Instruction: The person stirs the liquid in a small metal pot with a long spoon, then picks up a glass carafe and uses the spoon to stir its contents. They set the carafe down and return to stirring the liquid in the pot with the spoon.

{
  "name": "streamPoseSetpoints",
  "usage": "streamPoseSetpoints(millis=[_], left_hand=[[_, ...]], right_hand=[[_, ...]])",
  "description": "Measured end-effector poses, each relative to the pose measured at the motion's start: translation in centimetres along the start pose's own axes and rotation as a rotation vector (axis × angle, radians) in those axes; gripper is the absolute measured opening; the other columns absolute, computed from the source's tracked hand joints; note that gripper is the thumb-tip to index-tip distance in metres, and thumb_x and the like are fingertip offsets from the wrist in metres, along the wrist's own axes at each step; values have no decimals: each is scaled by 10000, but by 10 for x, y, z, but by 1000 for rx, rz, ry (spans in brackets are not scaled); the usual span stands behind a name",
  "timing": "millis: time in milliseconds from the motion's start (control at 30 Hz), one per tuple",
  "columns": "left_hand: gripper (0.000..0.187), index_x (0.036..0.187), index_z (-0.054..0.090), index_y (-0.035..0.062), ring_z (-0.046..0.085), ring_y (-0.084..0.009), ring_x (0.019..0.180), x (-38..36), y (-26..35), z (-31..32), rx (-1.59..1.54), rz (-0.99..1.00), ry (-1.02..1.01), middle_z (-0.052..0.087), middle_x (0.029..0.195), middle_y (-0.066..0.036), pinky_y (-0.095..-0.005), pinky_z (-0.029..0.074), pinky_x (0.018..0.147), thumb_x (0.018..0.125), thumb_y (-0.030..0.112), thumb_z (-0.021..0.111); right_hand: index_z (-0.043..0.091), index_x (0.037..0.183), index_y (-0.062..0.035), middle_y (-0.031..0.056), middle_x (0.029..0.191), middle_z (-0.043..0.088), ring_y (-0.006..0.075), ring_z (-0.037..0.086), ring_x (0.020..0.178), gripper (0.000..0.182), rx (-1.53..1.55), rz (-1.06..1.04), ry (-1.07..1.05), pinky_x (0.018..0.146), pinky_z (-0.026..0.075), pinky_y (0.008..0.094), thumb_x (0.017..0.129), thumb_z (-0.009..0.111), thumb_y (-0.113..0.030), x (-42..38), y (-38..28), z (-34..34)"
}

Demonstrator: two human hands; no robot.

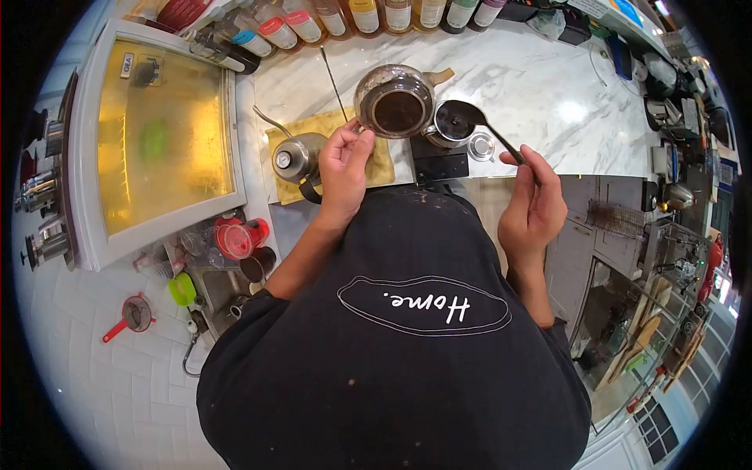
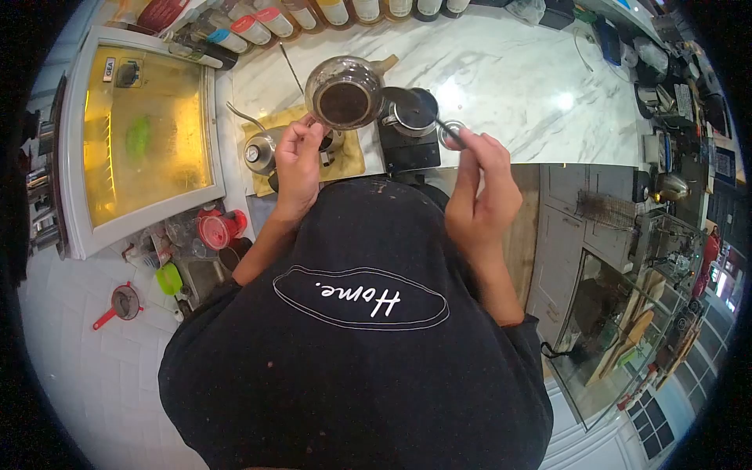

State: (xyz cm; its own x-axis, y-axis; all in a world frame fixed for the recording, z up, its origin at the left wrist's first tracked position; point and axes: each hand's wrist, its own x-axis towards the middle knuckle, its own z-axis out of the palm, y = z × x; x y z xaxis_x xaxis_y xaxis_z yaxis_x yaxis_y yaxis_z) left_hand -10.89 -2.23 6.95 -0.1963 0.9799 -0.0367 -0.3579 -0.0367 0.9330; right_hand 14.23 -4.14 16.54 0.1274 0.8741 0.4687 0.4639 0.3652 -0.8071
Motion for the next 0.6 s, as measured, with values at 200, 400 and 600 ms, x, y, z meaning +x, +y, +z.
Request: streamPoseSetpoints(millis=[200,400,600], left_hand=[[146,881,563,44,591,-161,1145,-4,6,3,-41,63,-101,586,1322,-154,-319,437,1020,987,48,663],[145,891,556,45,576,-219,1228,-12,14,2,2,162,-162,539,1388,-179,-366,414,1065,982,45,669],[160,889,549,46,550,-256,1282,-17,19,-3,20,214,-191,505,1427,-197,-388,391,1091,980,66,679]], right_hand=[[608,1214,-48,88,1005,729,209,720,876,347,-7,-297,-137,993,449,468,906,616,111,3,-12,20],[627,1184,-57,65,993,722,220,693,868,368,-192,-346,-320,986,422,464,850,654,93,5,-15,29],[643,1157,-59,59,997,726,218,691,886,369,-215,-360,-365,985,421,472,817,665,83,6,-28,35]])
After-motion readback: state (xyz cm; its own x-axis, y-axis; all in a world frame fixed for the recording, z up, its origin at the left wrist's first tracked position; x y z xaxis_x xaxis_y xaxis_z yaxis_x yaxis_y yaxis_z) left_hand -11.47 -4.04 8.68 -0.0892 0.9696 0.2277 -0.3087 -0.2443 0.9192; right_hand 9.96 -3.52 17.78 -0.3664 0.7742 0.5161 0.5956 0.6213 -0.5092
